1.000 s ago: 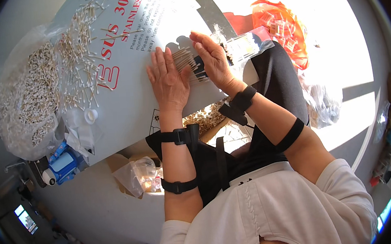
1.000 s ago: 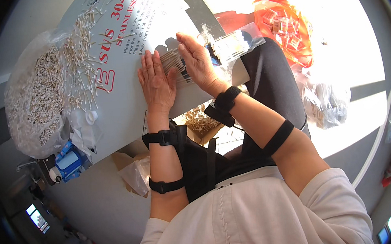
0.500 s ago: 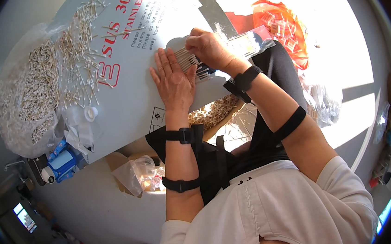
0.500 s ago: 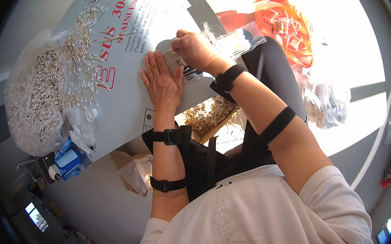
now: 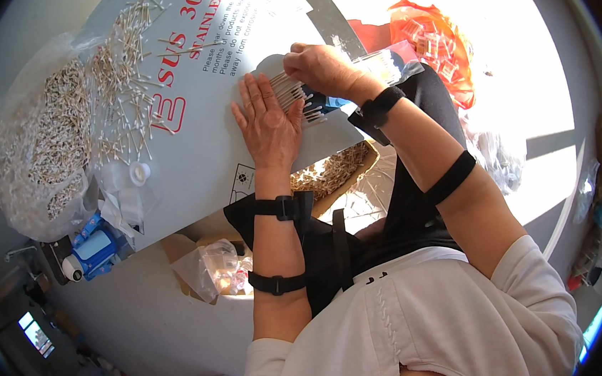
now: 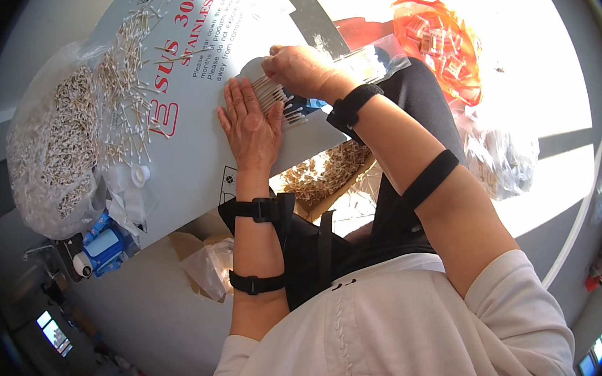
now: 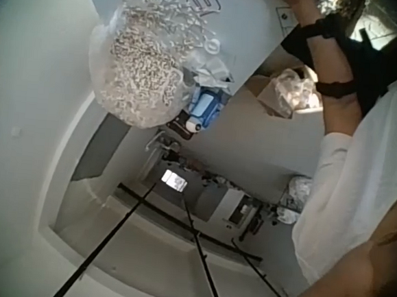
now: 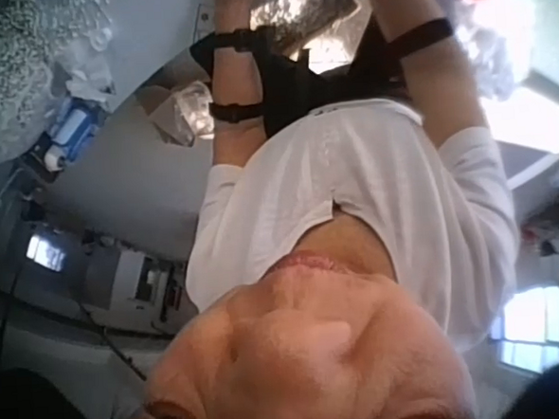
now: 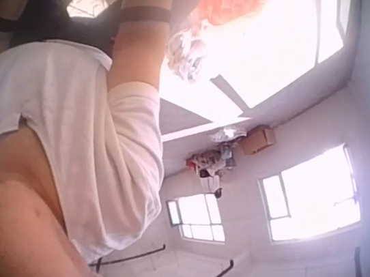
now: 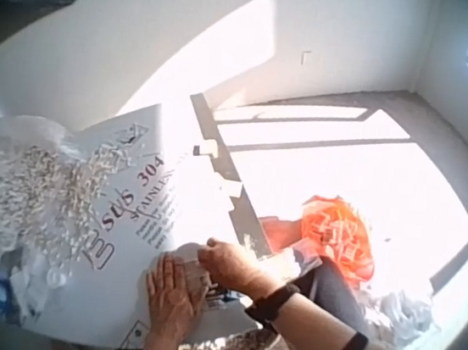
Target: Organizing small medical pins into slotted cards and sealing them in plastic bags.
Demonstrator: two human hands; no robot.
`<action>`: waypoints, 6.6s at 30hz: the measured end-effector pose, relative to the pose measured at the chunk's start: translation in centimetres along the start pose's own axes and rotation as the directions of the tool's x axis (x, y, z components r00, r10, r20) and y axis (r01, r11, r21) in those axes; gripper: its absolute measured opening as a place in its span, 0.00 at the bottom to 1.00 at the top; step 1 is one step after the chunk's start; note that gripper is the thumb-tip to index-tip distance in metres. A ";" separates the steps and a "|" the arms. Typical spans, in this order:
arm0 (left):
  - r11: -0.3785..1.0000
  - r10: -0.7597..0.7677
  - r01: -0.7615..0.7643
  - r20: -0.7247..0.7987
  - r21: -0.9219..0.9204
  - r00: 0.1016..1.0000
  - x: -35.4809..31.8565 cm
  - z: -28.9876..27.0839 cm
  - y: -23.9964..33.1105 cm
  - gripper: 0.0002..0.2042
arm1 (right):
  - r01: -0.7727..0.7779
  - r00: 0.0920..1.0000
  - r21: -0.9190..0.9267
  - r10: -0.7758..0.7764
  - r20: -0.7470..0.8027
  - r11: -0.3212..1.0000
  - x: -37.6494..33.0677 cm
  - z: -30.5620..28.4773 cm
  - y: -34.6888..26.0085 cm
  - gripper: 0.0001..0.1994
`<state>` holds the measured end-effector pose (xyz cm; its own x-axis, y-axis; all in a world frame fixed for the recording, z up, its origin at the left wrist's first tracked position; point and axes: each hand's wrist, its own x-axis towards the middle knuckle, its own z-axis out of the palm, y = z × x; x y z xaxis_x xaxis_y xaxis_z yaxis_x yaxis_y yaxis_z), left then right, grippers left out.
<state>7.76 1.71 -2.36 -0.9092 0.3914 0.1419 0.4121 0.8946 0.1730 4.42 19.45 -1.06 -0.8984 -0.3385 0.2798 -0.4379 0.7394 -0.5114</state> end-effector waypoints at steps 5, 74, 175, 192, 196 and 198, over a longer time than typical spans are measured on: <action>1.000 -0.007 0.007 0.012 -0.022 1.000 0.1 0.0 0.1 0.37 | -0.049 0.999 0.018 0.049 -0.002 0.999 0.4 0.2 0.1 0.02; 0.468 -0.444 -0.020 -0.255 -0.884 0.859 -1.5 -0.5 0.1 0.24 | -0.106 0.742 0.785 0.574 -0.346 0.611 -4.8 2.0 -4.9 0.10; 0.459 -0.307 0.191 0.046 -0.868 0.951 -9.6 -0.4 -0.7 0.08 | 0.372 0.928 0.167 -0.370 -0.041 0.913 -23.5 -31.5 -32.2 0.16; 0.818 -0.259 0.180 -0.072 -0.546 0.963 -9.6 -0.4 -1.8 0.09 | 0.471 0.874 -0.020 -0.470 -0.120 0.882 -21.8 -30.2 -28.7 0.05; 0.857 -0.253 0.157 -0.136 -0.491 0.958 -8.9 -1.0 0.2 0.08 | -0.062 0.998 0.108 0.059 0.036 0.992 -17.7 -22.5 -17.9 0.13; 0.872 -0.227 0.135 -0.145 -0.471 0.963 -8.7 -1.1 0.8 0.06 | -0.161 0.987 0.052 0.162 -0.022 0.986 -16.6 -17.1 -12.2 0.11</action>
<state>16.08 -1.23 -2.34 -0.9607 0.1426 0.2383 0.2646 0.7306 0.6294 25.20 26.00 14.41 -0.9565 -0.2012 0.2114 -0.2890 0.7530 -0.5911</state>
